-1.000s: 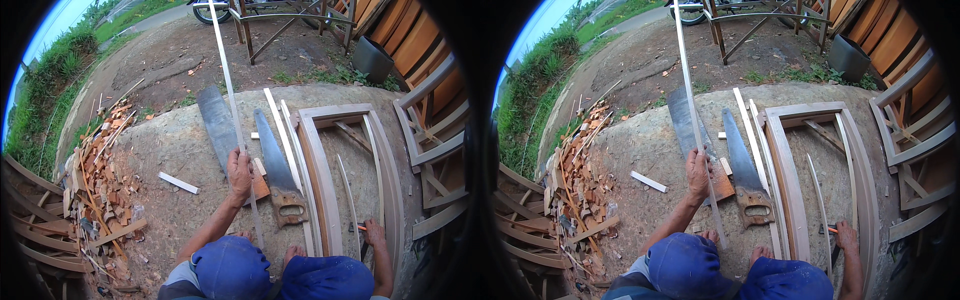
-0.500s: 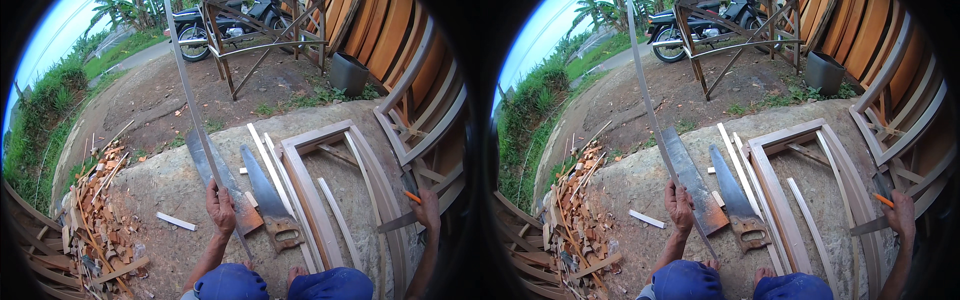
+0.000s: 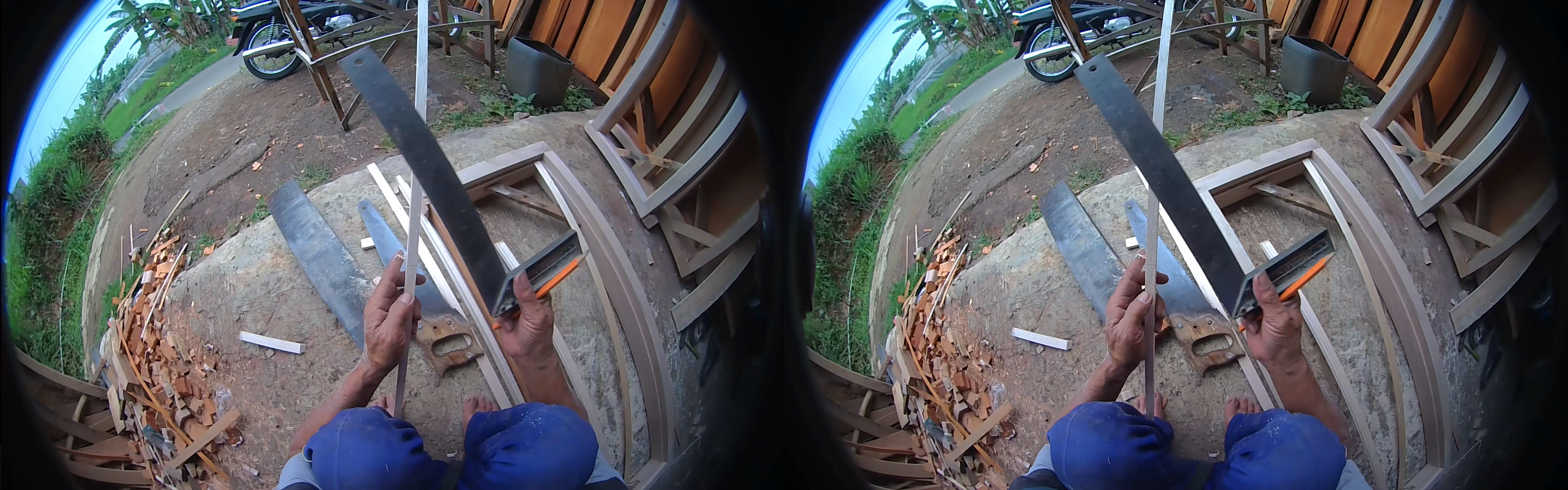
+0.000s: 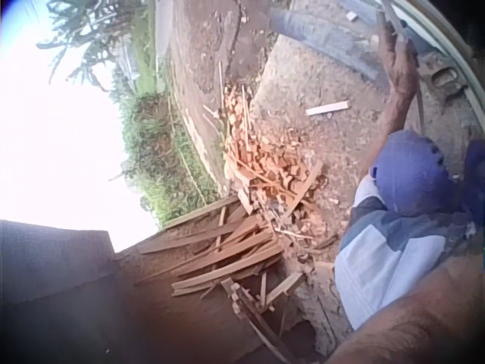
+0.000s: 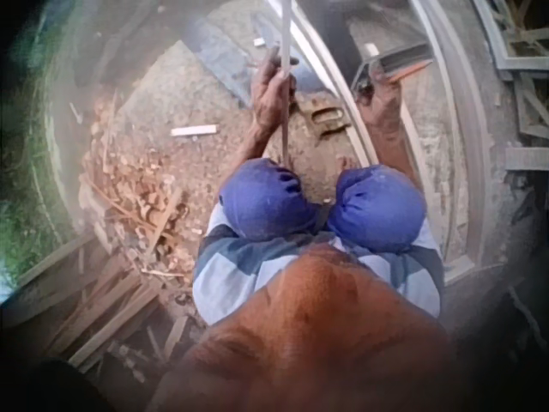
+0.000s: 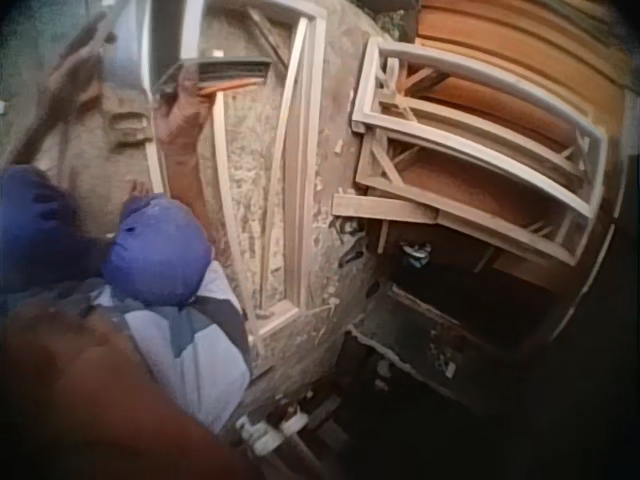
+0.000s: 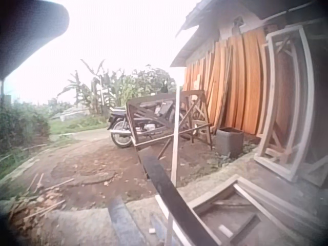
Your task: The person measures and marks thin wooden strips using a try square and pencil, then cuts them with a hand saw. The person fits the cut strips into a larger wooden frame structure on the ground.
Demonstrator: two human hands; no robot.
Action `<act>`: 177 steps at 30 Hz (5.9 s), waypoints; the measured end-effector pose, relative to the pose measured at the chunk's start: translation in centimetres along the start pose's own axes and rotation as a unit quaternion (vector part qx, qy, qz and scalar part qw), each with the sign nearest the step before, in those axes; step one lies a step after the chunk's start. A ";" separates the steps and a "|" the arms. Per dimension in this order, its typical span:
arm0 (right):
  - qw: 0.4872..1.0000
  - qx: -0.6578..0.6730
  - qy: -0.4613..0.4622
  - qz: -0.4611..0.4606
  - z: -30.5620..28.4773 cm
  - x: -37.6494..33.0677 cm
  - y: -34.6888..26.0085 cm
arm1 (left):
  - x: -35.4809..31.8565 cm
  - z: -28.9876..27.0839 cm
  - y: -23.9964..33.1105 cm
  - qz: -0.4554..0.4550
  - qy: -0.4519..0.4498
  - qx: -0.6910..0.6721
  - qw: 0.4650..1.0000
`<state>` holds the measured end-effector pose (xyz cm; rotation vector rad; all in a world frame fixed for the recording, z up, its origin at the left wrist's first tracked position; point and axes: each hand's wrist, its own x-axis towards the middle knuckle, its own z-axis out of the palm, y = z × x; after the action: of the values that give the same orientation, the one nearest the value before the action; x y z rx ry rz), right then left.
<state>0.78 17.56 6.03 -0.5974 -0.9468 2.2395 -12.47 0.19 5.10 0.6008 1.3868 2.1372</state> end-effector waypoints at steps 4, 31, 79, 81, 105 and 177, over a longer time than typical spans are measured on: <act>0.997 -0.035 -0.043 0.051 2.4 -0.7 3.6 | -0.8 1.5 -1.4 -0.045 0.029 -0.033 0.998; 0.987 -0.093 -0.111 0.073 0.9 -2.0 6.2 | -1.2 1.9 -1.9 -0.096 0.036 0.031 0.994; 0.912 -0.075 -0.363 0.176 1.5 -2.6 -1.1 | -0.9 0.3 -2.2 0.006 0.099 0.097 0.990; 0.910 -0.059 -0.360 0.194 1.2 -3.2 -0.2 | -1.0 0.3 -2.2 0.000 0.097 0.100 0.990; 0.332 -0.745 -0.567 0.117 -10.0 -11.5 13.5 | 0.2 -3.2 -2.9 0.074 0.143 0.144 0.976; 0.798 -0.468 -0.303 -0.226 2.8 3.5 0.2 | -0.5 -1.2 -3.9 -0.012 0.093 0.137 0.986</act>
<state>-3.51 18.58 7.10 0.0300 -2.2895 1.3994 -12.06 0.38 0.97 0.4904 1.7992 2.0413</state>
